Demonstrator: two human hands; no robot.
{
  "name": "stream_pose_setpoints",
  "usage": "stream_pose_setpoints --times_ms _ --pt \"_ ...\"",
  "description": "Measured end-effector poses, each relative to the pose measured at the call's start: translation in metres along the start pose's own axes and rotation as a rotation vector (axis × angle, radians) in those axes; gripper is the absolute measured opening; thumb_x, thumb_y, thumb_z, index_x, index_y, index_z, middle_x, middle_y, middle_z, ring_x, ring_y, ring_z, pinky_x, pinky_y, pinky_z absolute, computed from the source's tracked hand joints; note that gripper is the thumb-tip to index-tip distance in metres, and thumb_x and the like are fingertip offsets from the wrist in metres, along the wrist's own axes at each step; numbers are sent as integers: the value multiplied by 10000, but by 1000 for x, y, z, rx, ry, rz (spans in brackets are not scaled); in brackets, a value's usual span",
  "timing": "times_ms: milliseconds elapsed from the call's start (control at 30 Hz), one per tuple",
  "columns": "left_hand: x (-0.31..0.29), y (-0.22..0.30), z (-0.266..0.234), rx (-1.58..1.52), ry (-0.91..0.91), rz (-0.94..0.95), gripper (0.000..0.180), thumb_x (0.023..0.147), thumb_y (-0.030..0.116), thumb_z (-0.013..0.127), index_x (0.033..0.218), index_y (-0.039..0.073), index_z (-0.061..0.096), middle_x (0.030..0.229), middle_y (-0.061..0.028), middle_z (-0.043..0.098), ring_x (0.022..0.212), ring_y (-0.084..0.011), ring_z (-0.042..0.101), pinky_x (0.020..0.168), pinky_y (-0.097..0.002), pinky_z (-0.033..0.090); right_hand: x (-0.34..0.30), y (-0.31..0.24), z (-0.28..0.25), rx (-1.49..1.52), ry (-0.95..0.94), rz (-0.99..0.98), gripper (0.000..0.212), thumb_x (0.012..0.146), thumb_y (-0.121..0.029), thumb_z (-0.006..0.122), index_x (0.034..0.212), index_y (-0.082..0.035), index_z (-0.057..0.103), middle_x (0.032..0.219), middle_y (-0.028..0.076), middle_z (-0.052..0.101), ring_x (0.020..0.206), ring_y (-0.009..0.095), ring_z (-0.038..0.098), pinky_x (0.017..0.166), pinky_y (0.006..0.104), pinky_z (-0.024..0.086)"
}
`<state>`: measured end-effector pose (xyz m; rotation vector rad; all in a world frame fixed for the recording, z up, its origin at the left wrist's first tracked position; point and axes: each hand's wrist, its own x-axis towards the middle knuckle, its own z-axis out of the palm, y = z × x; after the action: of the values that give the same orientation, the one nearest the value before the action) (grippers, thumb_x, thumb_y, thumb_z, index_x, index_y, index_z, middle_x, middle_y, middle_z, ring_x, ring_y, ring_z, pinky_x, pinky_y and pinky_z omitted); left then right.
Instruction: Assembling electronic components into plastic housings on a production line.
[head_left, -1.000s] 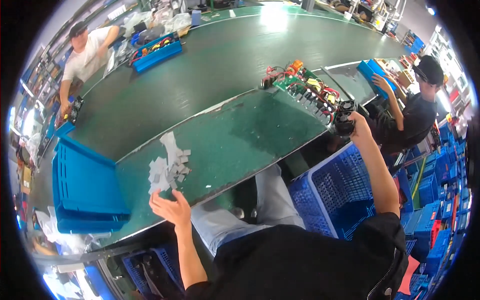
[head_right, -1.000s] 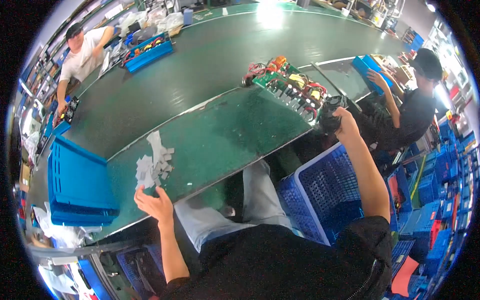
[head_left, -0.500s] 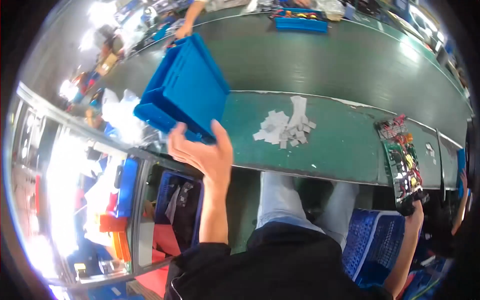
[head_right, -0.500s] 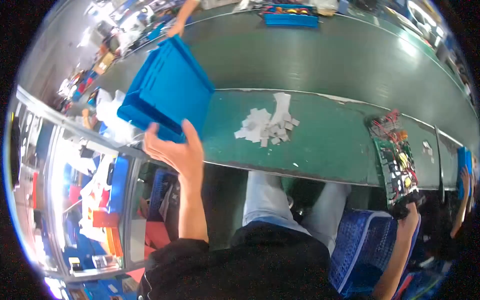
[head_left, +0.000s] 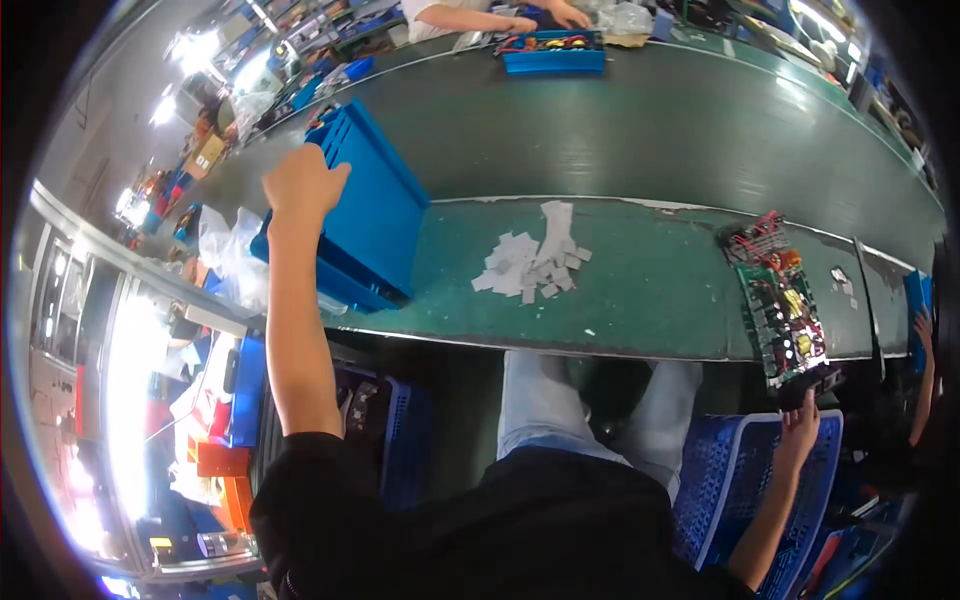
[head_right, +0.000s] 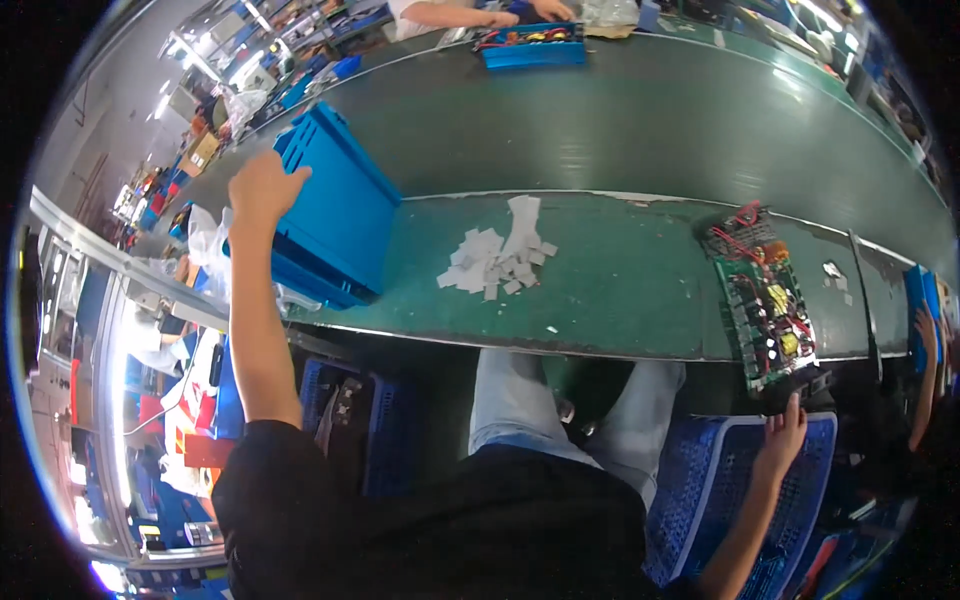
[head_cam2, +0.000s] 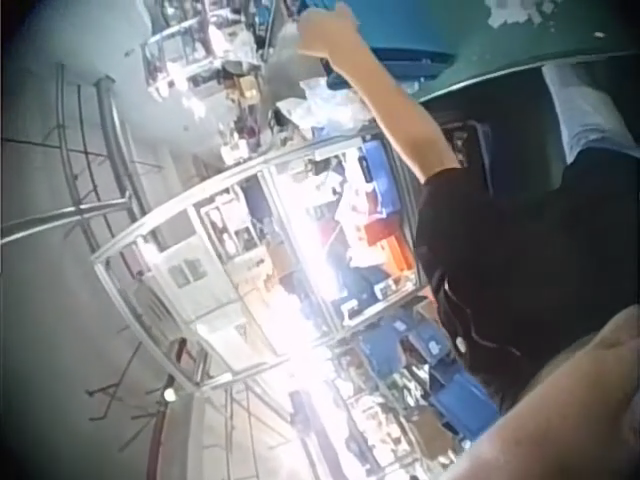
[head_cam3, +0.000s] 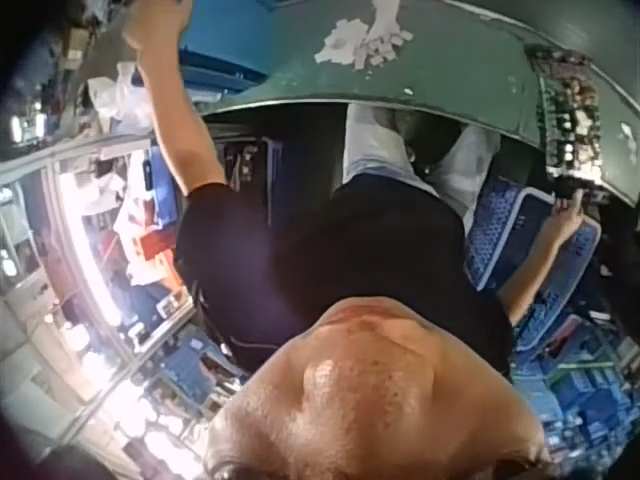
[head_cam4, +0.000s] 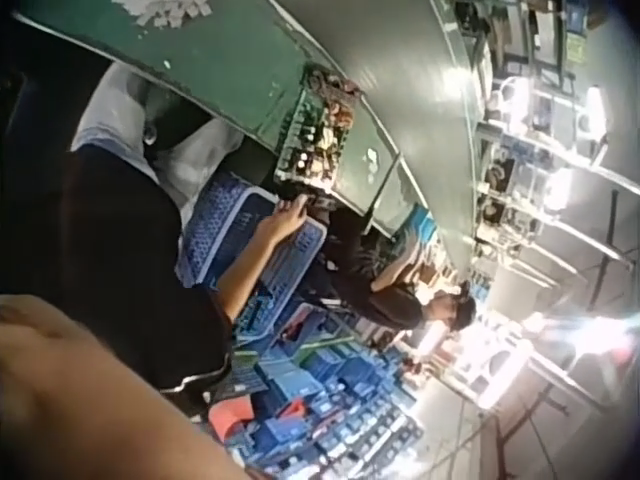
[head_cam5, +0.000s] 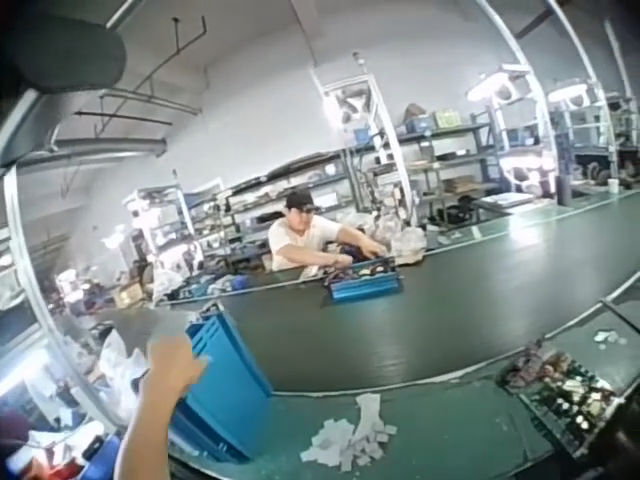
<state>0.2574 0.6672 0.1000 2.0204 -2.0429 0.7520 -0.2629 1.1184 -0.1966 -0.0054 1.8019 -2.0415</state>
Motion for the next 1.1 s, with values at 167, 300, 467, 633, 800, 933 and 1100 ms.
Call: stream_pose_setpoints --times_ms 167,300,467,633,800,933,1100 --pt "43 -30 73 -53 99 50 323 694 317 743 759 18 641 846 -207 674 828 -349 668 711 -439 520 -62 27 40 8 154 -194 599 921 -270 621 1360 27 341 1234 134 475 1116 195 478 944 297 391" --pt "65 -8 36 -163 -256 152 340 618 251 800 708 -27 625 814 -204 674 795 -335 671 676 -419 516 -97 39 35 -133 184 -364 548 936 -196 583 1365 32 330 1289 166 449 1188 236 458 1024 333 353" --pt "93 -4 0 -147 -216 229 348 620 238 794 767 -48 658 801 -204 668 726 -307 666 605 -400 491 -111 44 35 -216 210 -458 536 931 -124 573 1376 32 318 1293 163 443 1188 240 454 1026 336 355" --pt "106 40 -71 -288 -389 367 250 652 189 737 613 -37 637 614 -139 622 572 -206 606 504 -395 430 -148 15 92 -501 -12 -747 578 801 -62 673 1312 12 414 1237 150 471 1102 241 504 931 334 417" --pt "117 60 -119 -560 -465 413 163 696 178 698 699 15 697 675 -70 646 629 -157 600 570 -311 452 -181 -3 232 -525 -556 -1157 1001 642 -396 847 1352 71 317 1329 290 398 1206 438 428 1017 477 363" --pt "132 94 -137 -820 -572 553 182 693 210 707 786 54 708 846 -56 663 805 -151 598 739 -288 464 -212 -78 306 -370 -390 -1308 1126 572 -395 878 1369 95 250 1355 334 358 1206 472 423 1025 500 350" --pt "80 170 -172 -1277 -699 447 154 731 137 690 698 81 550 615 -15 551 519 -105 511 480 -287 448 -202 -119 335 -293 -135 -1391 1107 544 -260 878 1388 64 240 1323 333 375 1178 467 429 977 533 363"
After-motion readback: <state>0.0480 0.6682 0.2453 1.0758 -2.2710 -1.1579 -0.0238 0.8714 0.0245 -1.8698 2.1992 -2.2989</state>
